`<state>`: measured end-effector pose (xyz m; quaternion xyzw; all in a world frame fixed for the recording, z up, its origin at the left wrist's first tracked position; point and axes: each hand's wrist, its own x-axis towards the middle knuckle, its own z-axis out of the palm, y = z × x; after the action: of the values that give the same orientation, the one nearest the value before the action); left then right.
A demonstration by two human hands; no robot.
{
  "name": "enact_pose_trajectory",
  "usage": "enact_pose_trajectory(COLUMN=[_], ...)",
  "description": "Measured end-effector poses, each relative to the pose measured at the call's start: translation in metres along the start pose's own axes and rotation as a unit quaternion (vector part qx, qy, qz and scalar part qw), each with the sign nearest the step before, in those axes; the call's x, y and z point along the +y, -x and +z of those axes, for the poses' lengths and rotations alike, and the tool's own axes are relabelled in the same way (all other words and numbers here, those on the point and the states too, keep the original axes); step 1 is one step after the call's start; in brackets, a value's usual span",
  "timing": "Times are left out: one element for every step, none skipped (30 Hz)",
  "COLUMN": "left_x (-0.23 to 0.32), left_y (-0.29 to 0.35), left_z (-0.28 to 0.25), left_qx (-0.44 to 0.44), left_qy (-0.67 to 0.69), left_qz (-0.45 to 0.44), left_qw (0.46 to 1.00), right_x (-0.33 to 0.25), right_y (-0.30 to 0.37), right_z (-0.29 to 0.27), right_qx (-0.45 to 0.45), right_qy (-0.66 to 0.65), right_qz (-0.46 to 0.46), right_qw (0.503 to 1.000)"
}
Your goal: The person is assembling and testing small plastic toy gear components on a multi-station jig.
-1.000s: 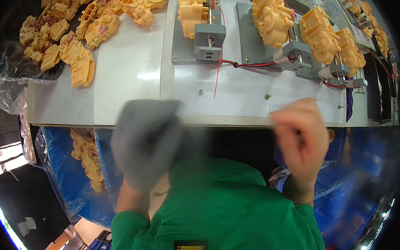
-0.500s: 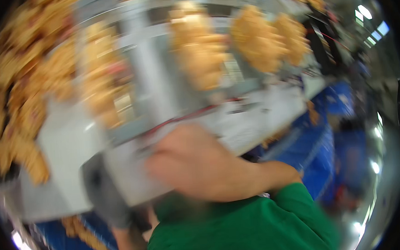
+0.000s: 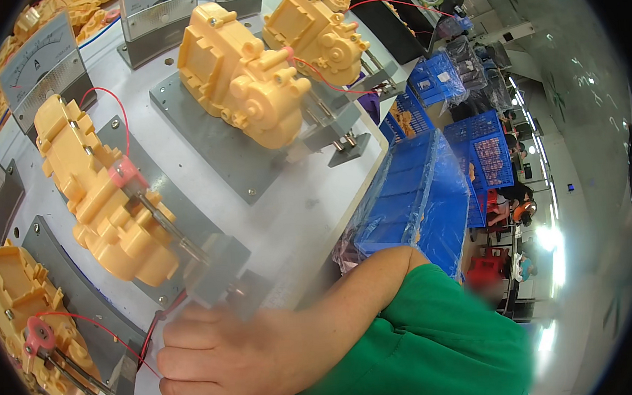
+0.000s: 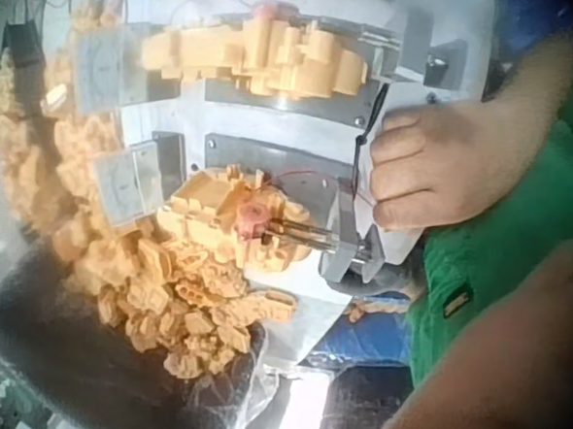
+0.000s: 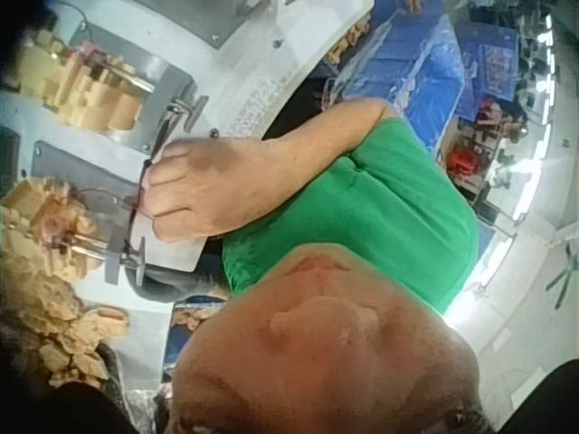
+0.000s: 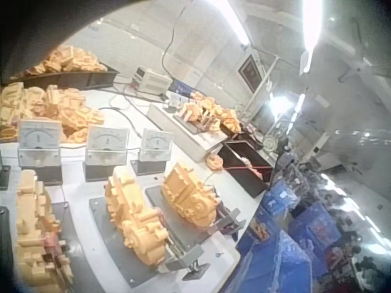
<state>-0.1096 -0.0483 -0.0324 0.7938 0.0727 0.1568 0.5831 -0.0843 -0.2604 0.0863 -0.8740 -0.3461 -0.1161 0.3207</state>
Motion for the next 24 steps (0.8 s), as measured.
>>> enact_pose_trajectory(left_x=[0.001,0.002,0.004,0.005,0.007,0.009,0.012,0.014,0.017,0.019,0.022,0.025,0.028,0.030,0.033,0.035,0.038,0.040,0.046,0.061,0.062,0.061,0.061,0.061], left_y=[0.002,0.004,0.006,0.007,0.008,0.009,0.010,0.011,0.012,0.014,0.016,0.018,0.020,0.023,0.025,0.028,0.030,0.032,0.035,0.043,0.042,0.039,0.035,0.033], left_z=[-0.002,-0.004,-0.006,-0.008,-0.010,-0.012,-0.014,-0.016,-0.018,-0.019,-0.020,-0.021,-0.021,-0.021,-0.021,-0.020,-0.018,-0.016,-0.019,-0.022,-0.025,-0.024,-0.023,-0.022], left_qx=[0.001,0.001,0.002,0.003,0.003,0.004,0.006,0.008,0.010,0.013,0.017,0.020,0.022,0.023,0.024,0.025,0.026,0.026,0.030,0.033,0.037,0.035,0.034,0.033], left_qy=[0.002,0.004,0.006,0.009,0.011,0.014,0.017,0.020,0.022,0.025,0.028,0.031,0.034,0.038,0.042,0.045,0.049,0.052,0.056,0.060,0.059,0.047,0.036,0.024], left_qz=[-0.003,-0.006,-0.008,-0.009,-0.010,-0.010,-0.010,-0.010,-0.010,-0.010,-0.010,-0.010,-0.011,-0.012,-0.013,-0.014,-0.016,-0.019,-0.017,-0.016,-0.014,-0.011,-0.008,-0.004], left_qw=[1.000,1.000,1.000,1.000,1.000,1.000,1.000,1.000,1.000,1.000,0.999,0.999,0.999,0.999,0.999,0.999,0.998,0.998,0.998,0.998,0.997,0.998,0.999,0.999], right_x=[-0.002,-0.003,-0.003,-0.003,-0.003,-0.003,-0.002,-0.002,-0.002,-0.001,0.000,0.001,0.001,0.001,0.001,0.003,0.005,0.008,0.004,0.001,-0.002,0.000,0.002,0.002], right_y=[0.002,0.003,0.003,0.002,0.002,0.001,0.000,-0.001,-0.001,-0.001,-0.001,-0.001,-0.001,-0.001,-0.001,0.000,0.001,0.001,0.001,0.001,0.001,0.001,0.002,0.002], right_z=[0.002,0.003,0.003,0.003,0.003,0.001,-0.003,-0.005,-0.005,-0.004,-0.004,-0.003,-0.004,-0.003,-0.002,-0.001,0.000,0.002,0.000,-0.001,-0.002,-0.003,-0.003,-0.004], right_qx=[0.013,0.026,0.026,0.030,0.035,0.037,0.017,-0.002,-0.001,-0.005,-0.009,-0.008,-0.012,-0.015,-0.015,-0.009,-0.002,-0.003,-0.003,-0.004,-0.004,-0.001,0.002,0.003], right_qy=[-0.005,-0.010,-0.012,-0.013,-0.013,-0.014,0.007,0.029,0.027,0.013,-0.001,-0.003,-0.006,-0.009,-0.010,-0.021,-0.033,-0.035,-0.031,-0.028,-0.030,-0.026,-0.023,-0.022], right_qz=[0.015,0.030,0.030,0.027,0.024,0.023,0.015,0.007,0.004,0.002,-0.001,-0.004,-0.004,-0.002,-0.004,-0.002,0.000,0.000,-0.004,-0.008,-0.013,-0.011,-0.010,-0.010], right_qw=[1.000,0.999,0.999,0.999,0.999,0.999,1.000,1.000,1.000,1.000,1.000,1.000,1.000,1.000,1.000,1.000,0.999,0.999,0.999,1.000,0.999,1.000,1.000,1.000])
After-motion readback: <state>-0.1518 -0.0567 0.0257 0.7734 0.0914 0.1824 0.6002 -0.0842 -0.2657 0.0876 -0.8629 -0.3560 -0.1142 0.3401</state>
